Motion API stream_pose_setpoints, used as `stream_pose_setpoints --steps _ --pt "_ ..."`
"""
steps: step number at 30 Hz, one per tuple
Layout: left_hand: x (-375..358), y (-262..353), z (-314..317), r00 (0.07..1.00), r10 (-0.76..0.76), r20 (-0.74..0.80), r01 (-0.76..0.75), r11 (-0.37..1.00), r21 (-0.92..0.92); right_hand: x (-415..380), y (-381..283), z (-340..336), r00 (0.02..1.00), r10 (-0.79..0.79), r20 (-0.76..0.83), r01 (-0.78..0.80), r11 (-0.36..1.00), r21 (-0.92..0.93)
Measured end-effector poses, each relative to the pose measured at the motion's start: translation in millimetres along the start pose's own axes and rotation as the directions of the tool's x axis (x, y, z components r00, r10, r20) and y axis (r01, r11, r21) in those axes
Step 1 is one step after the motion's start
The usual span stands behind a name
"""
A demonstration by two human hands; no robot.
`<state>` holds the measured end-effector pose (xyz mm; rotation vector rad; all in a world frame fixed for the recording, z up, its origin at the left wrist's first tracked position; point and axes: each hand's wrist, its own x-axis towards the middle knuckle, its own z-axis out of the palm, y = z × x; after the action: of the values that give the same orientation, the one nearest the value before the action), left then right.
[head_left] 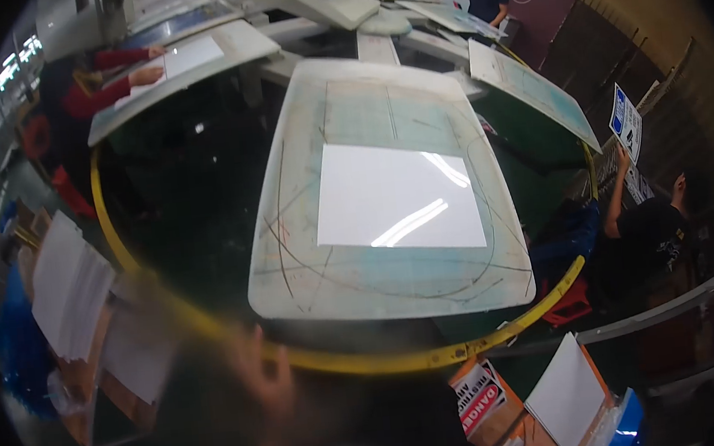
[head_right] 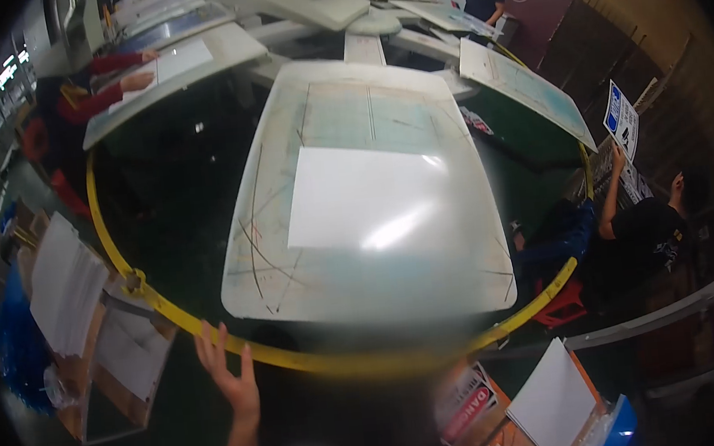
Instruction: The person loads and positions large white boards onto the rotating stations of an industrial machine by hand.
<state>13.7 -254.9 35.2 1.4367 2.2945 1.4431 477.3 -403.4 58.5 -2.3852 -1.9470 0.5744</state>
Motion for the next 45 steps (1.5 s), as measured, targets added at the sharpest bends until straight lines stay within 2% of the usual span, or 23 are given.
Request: stream_pose_setpoints --steps 1,2,4,6,7,8,12,13,14,15,16,18,20,23,26,28,29,31,36,39,42,45 --pt "-10.0 0.5 0.5 0.999 -0.009 0.044 0.011 1.0 -0.024 -14.5 7.3 12.6 0.989 0.141 0.045 -0.146 0.977 0.156" --pt "-14.8 6.2 3.9 0.995 -0.021 0.093 0.025 0.999 -0.047 -22.7 25.2 32.1 0.994 0.105 -0.033 -0.104 0.994 0.043" --pt "-12.4 23.4 6.6 0.981 0.063 0.183 -0.037 0.989 -0.141 -32.5 58.9 65.2 0.987 0.022 -0.161 -0.052 0.982 -0.184" --pt "-2.0 40.3 5.8 0.962 0.178 0.208 -0.136 0.97 -0.202 -31.2 47.0 62.1 0.975 0.121 -0.184 -0.133 0.99 -0.053" --pt "3.1 44.9 6.5 0.951 0.238 0.195 -0.194 0.956 -0.22 -31.3 38.4 56.1 0.966 0.176 -0.189 -0.177 0.984 0.013" --pt "7.0 47.1 7.8 0.936 0.3 0.183 -0.253 0.937 -0.239 -31.2 33.1 53.7 0.956 0.186 -0.226 -0.191 0.982 -0.001" --pt "13.2 42.9 15.8 0.929 0.359 0.089 -0.313 0.892 -0.327 -41.4 45.8 55.3 0.894 0.264 -0.361 -0.297 0.954 -0.039" --pt "10.9 39.0 19.9 0.932 0.356 0.064 -0.308 0.873 -0.378 -48.7 117.8 114.8 0.84 0.194 -0.506 -0.153 0.981 0.122" --pt "8.3 35.7 23.8 0.934 0.354 0.054 -0.298 0.851 -0.432 -49.3 102.2 110.9 0.796 0.173 -0.58 -0.153 0.985 0.083" --pt "4.8 32.0 27.9 0.937 0.347 0.031 -0.293 0.832 -0.471 -52.0 95.0 104.8 0.84 0.259 -0.476 -0.19 0.963 0.189" --pt "1.2 28.3 32.0 0.941 0.339 0.018 -0.282 0.811 -0.512 -49.3 76.5 94.8 0.823 0.265 -0.502 -0.197 0.963 0.185" --pt "-4.6 29.3 32.4 0.947 0.321 0.028 -0.251 0.789 -0.562 -46.9 73.7 94.4 0.801 0.21 -0.56 -0.217 0.975 0.056" --pt "-11.6 35.5 25.8 0.951 0.297 0.083 -0.205 0.81 -0.55 -43.9 66.8 88.3 0.798 0.192 -0.571 -0.233 0.973 0.002" --pt "-14.4 30.6 23.7 0.909 0.404 0.102 -0.28 0.774 -0.568 -42.0 64.5 86.5 0.777 0.217 -0.591 -0.256 0.966 0.018" --pt "-9.2 13.7 26.8 0.852 0.499 0.159 -0.345 0.763 -0.547 -36.9 70.0 78.2 0.808 0.239 -0.538 -0.285 0.959 -0.001" --pt "-8.6 11.5 29.6 0.819 0.549 0.166 -0.406 0.76 -0.507 -34.9 78.7 80.6 0.768 0.196 -0.61 -0.238 0.971 0.013" --pt "-9.7 13.7 29.7 0.805 0.572 0.159 -0.441 0.755 -0.485 -36.3 81.4 82.1 0.763 0.224 -0.606 -0.241 0.969 0.053" --pt "-16.3 27.2 27.1 0.832 0.516 0.202 -0.378 0.795 -0.474 -36.9 85.5 83.1 0.752 0.266 -0.603 -0.235 0.963 0.132" --pt "-14.1 44.5 33.8 0.69 0.704 0.166 -0.555 0.662 -0.504 -36.9 80.8 80.8 0.738 0.262 -0.622 -0.216 0.965 0.15" --pt "-15.9 42.6 40.0 0.735 0.647 0.203 -0.457 0.694 -0.557 -37.3 76.5 70.4 0.778 0.276 -0.564 -0.224 0.961 0.163" --pt "-21.5 57.6 37.4 0.74 0.614 0.277 -0.423 0.744 -0.518 -37.2 78.4 65.1 0.812 0.286 -0.509 -0.218 0.957 0.191" --pt "-20.9 54.1 41.0 0.701 0.658 0.275 -0.472 0.717 -0.513 -36.3 76.7 63.1 0.828 0.279 -0.486 -0.205 0.958 0.2"
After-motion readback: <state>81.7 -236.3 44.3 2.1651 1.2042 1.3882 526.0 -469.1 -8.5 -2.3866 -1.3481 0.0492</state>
